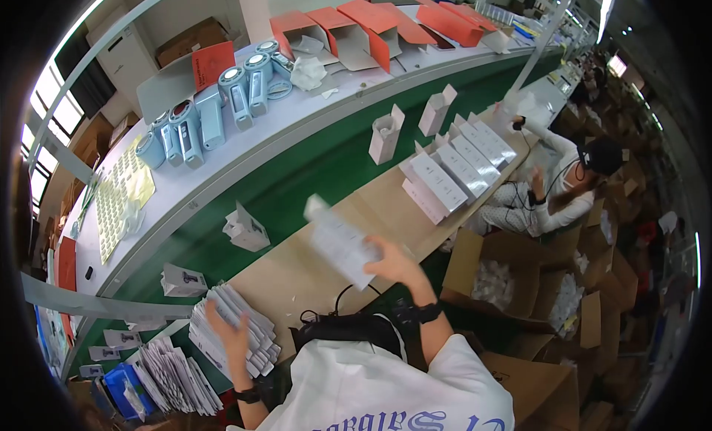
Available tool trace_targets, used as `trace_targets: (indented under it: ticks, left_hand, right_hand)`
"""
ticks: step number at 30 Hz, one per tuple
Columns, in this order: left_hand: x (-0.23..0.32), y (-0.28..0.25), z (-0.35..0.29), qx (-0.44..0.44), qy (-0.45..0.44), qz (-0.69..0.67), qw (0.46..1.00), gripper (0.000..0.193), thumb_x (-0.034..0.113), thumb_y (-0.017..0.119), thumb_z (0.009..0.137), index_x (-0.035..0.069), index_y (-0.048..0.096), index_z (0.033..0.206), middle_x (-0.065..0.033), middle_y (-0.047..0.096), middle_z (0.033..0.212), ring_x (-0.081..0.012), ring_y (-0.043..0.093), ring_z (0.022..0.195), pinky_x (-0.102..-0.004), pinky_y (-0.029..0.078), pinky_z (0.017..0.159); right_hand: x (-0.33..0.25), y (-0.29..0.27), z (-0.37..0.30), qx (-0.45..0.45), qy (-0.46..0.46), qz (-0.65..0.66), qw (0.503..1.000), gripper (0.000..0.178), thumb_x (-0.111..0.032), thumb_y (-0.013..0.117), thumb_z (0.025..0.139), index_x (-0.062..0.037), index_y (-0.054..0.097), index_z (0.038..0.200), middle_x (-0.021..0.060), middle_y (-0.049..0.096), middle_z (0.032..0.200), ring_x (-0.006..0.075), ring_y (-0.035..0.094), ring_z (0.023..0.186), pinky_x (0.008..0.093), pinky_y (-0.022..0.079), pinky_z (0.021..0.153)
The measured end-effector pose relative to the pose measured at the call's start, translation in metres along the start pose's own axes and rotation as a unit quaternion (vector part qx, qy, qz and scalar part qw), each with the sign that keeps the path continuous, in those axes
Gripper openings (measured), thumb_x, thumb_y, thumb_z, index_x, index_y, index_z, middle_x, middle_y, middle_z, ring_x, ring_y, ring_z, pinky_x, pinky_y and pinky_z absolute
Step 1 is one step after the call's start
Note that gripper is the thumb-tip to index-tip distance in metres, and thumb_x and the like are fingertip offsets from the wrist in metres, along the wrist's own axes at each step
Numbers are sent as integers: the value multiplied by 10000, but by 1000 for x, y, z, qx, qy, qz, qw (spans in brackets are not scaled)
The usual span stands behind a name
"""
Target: The person picks up a flat white box, folds it into shape, inserts a white paper manual, and places the assembled box onto a stack.
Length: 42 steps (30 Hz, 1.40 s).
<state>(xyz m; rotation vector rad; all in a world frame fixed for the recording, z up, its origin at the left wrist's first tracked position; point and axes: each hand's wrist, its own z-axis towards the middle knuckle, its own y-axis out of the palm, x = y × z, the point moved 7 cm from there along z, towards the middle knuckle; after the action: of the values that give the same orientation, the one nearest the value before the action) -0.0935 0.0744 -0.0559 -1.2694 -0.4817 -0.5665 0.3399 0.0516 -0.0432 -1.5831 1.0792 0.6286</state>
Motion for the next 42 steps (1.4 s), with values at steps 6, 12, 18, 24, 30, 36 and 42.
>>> trace_targets:
  ticks: [6, 12, 18, 24, 30, 36, 42]
  left_hand:
    - [-290, -32, -51, 69, -407, 119, 903, 838, 493, 709, 759, -61, 402, 1308, -266, 435, 1317, -389, 415, 1229, -452, 339, 1028]
    - [-371, 18, -71, 29, -408, 25, 912, 922, 582, 716, 706, -75, 425, 1283, -265, 472, 1286, -372, 451, 1205, -433, 374, 1004]
    - [-355, 21, -91, 64, -495, -99, 861, 1099, 528, 838, 568, -34, 312, 1353, -235, 418, 1330, -359, 451, 1204, -414, 392, 1002]
    - [-337, -11, -116, 55, -537, -56, 840, 1147, 538, 849, 529, 28, 266, 1374, -234, 335, 1363, -369, 394, 1230, -434, 397, 995]
    - [-309, -9, -94, -68, -533, -76, 840, 1134, 531, 848, 531, 44, 244, 1358, -228, 345, 1327, -346, 397, 1213, -432, 424, 959]
    - [-277, -1, -96, -42, -500, -182, 846, 1135, 485, 844, 570, 55, 187, 1388, -192, 400, 1275, -299, 484, 1106, -437, 445, 905]
    - [-268, -14, -103, -4, -476, -408, 779, 1165, 437, 885, 501, 85, 215, 1387, -216, 352, 1325, -302, 393, 1219, -430, 410, 963]
  right_hand:
    - [94, -74, 30, 213, 43, -275, 937, 636, -185, 716, 632, -45, 515, 1218, 224, 497, 1214, 373, 482, 1121, 430, 434, 914]
    - [230, -60, 73, 327, 35, -473, 817, 599, -134, 633, 775, -108, 419, 1334, 241, 427, 1301, 432, 375, 1228, 522, 397, 938]
    - [256, -96, 80, 301, 117, -520, 791, 550, -114, 562, 837, -59, 387, 1355, 305, 398, 1293, 429, 410, 1172, 508, 422, 932]
    - [146, -27, 79, 317, 100, -436, 836, 529, -107, 597, 797, -4, 449, 1294, 307, 457, 1233, 431, 409, 1190, 485, 355, 1012]
    - [114, 43, 77, 192, -30, -327, 925, 446, -93, 622, 784, 15, 509, 1202, 269, 481, 1197, 419, 449, 1146, 464, 413, 946]
    - [75, 84, 84, 133, -95, -237, 958, 411, -89, 631, 781, 9, 535, 1168, 230, 511, 1161, 366, 513, 1076, 430, 434, 912]
    - [9, 128, 67, 26, -138, -144, 980, 384, -122, 644, 805, 22, 557, 1150, 186, 581, 1091, 270, 594, 926, 354, 491, 808]
